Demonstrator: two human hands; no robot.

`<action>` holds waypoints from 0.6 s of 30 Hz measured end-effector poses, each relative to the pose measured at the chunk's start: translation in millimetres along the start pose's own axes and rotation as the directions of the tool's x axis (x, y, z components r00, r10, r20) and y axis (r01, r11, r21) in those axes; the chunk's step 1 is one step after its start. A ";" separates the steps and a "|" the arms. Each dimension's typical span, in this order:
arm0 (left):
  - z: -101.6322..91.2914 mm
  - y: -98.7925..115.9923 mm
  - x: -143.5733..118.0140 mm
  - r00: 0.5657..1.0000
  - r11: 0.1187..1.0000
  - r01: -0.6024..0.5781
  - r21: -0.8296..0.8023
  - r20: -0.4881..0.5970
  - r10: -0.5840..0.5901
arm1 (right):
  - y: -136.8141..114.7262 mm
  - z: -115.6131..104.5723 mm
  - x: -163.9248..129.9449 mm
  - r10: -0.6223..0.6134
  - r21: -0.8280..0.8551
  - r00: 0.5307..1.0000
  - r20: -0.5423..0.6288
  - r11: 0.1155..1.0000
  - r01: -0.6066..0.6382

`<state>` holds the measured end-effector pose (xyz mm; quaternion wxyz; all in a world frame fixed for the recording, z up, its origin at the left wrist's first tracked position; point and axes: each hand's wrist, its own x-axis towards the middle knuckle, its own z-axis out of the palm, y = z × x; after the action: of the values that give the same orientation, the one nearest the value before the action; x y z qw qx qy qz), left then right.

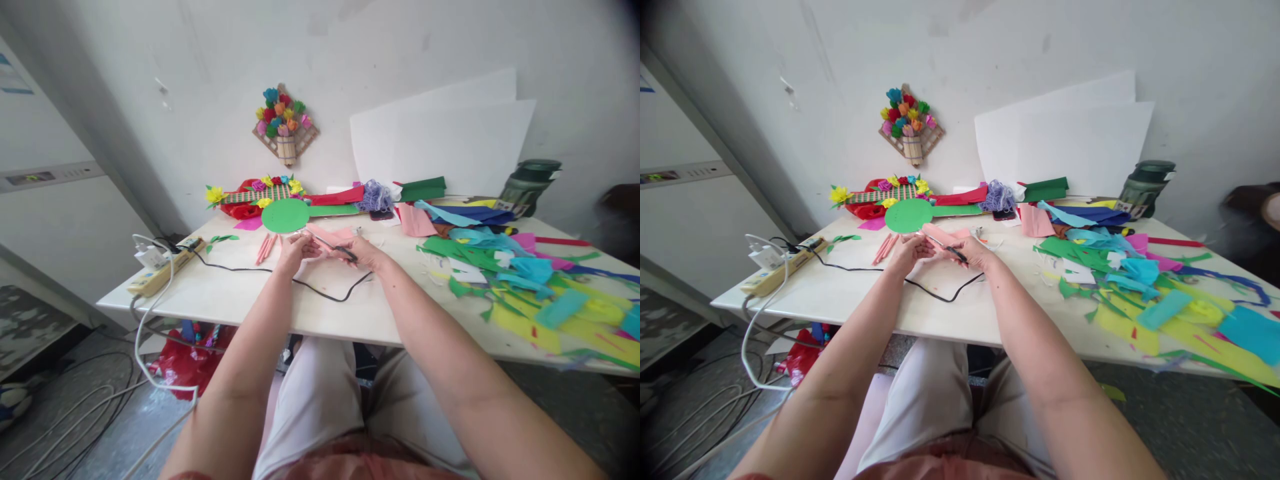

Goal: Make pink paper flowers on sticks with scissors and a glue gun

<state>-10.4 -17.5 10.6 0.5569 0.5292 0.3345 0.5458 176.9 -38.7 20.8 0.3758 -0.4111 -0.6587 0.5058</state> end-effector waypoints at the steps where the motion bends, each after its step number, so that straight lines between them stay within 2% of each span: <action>1: 0.2 0.2 -0.3 1.000 1.000 -0.001 0.000 0.000 0.001 | -0.2 0.1 0.0 0.009 0.009 1.000 -0.001 1.000 -0.009; 11: 0.5 -0.3 0.0 1.000 1.000 0.006 0.013 0.012 -0.006 | 5.4 -3.8 2.7 -0.059 -0.031 0.997 0.057 0.998 0.061; 18: 2.3 1.0 -1.8 0.999 0.999 0.011 0.046 0.033 -0.012 | 3.0 -2.4 0.5 -0.042 -0.046 0.997 0.058 0.998 0.044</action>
<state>-8.7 -20.0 11.7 0.5532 0.5490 0.3407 0.5257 179.4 -36.9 18.4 0.3578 -0.3910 -0.6897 0.4934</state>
